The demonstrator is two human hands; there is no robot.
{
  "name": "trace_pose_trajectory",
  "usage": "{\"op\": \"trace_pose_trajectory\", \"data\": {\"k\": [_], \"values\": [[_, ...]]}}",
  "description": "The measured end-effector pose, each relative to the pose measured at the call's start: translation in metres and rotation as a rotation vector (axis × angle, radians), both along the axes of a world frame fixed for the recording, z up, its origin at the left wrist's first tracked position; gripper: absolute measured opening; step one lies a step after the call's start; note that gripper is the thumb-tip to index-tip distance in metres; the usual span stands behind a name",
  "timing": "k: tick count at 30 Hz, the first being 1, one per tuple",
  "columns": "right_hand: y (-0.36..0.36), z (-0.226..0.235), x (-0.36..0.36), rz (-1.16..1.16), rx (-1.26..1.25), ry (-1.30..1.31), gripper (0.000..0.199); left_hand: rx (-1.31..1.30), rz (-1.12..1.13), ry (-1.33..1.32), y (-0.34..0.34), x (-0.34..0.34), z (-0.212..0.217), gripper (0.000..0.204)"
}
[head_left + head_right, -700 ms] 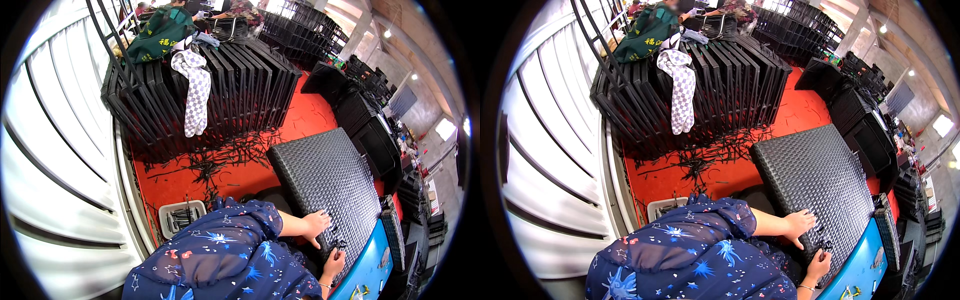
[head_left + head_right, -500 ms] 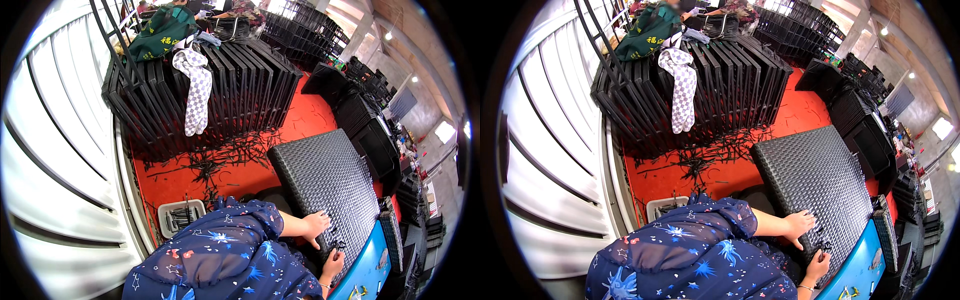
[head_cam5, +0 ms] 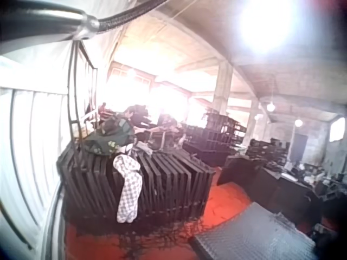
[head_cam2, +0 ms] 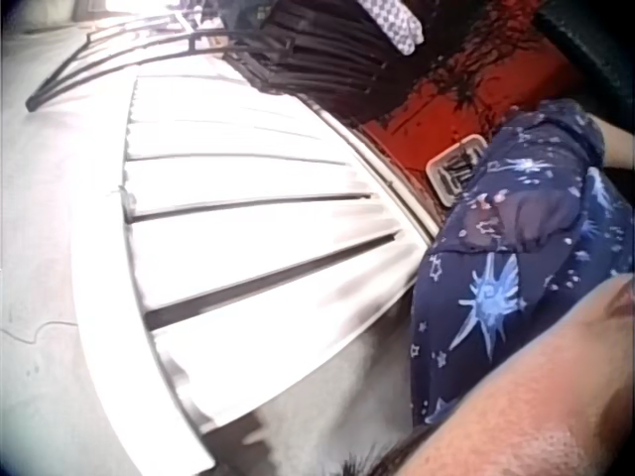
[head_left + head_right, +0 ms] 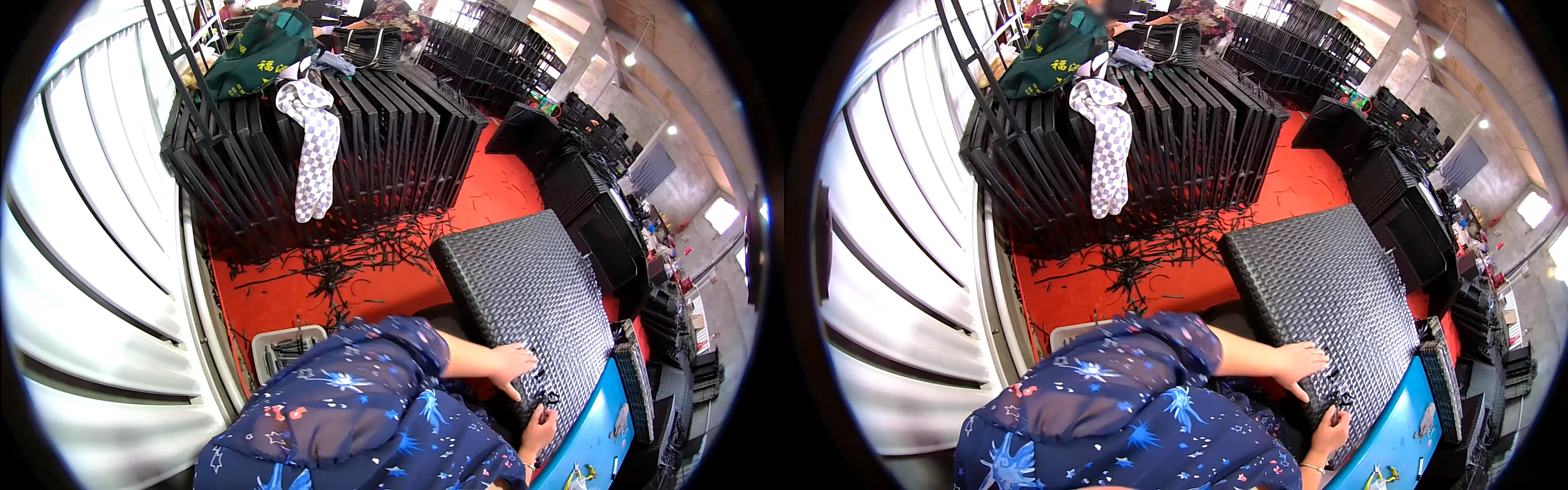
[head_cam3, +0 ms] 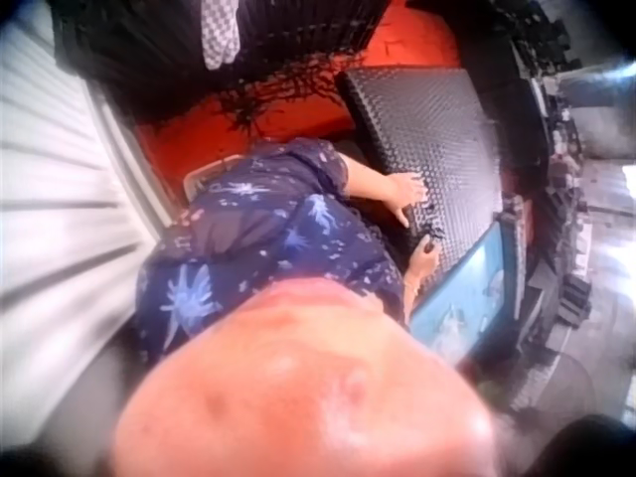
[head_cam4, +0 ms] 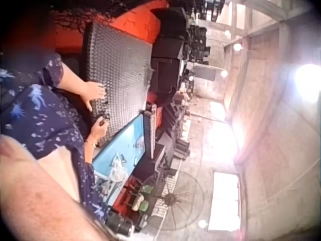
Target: The person uses a small knife to trim excess plastic strands from the woven surface of a black furniture piece. They carefully scrape and cut the protruding ends along the edges and corners to create a smooth finish.
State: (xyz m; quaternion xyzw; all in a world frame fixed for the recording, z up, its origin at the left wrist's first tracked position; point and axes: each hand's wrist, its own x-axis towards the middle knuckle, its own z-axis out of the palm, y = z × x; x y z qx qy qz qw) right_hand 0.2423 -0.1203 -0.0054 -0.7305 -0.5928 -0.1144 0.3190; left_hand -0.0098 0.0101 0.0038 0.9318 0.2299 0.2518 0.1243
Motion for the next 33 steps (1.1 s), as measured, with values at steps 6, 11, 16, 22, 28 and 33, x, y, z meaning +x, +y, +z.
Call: {"op": "trace_pose_trajectory", "data": {"k": [6,11,16,22,28,33], "values": [[-0.002,0.013,-0.009,0.000,-0.028,0.022,0.035,-0.190,0.387,-0.098,0.085,-0.223,0.144,0.058],[0.002,0.009,-0.008,-0.013,-0.048,0.019,0.036,-0.317,1.494,-0.247,0.131,-0.479,0.251,0.071],[0.001,0.013,-0.014,-0.004,-0.007,0.014,0.035,-0.484,1.601,-0.267,0.130,-0.587,0.277,0.092],[-0.003,0.018,-0.007,-0.017,-0.061,-0.004,0.034,-0.515,1.648,-0.324,0.107,-0.587,0.295,0.093],[-0.001,0.011,-0.005,-0.002,-0.024,-0.036,0.035,-0.434,1.609,-0.251,0.113,-0.597,0.300,0.091],[0.000,0.010,-0.008,0.012,0.027,-0.037,0.036,-0.401,1.608,-0.169,0.118,-0.608,0.284,0.092]]}}
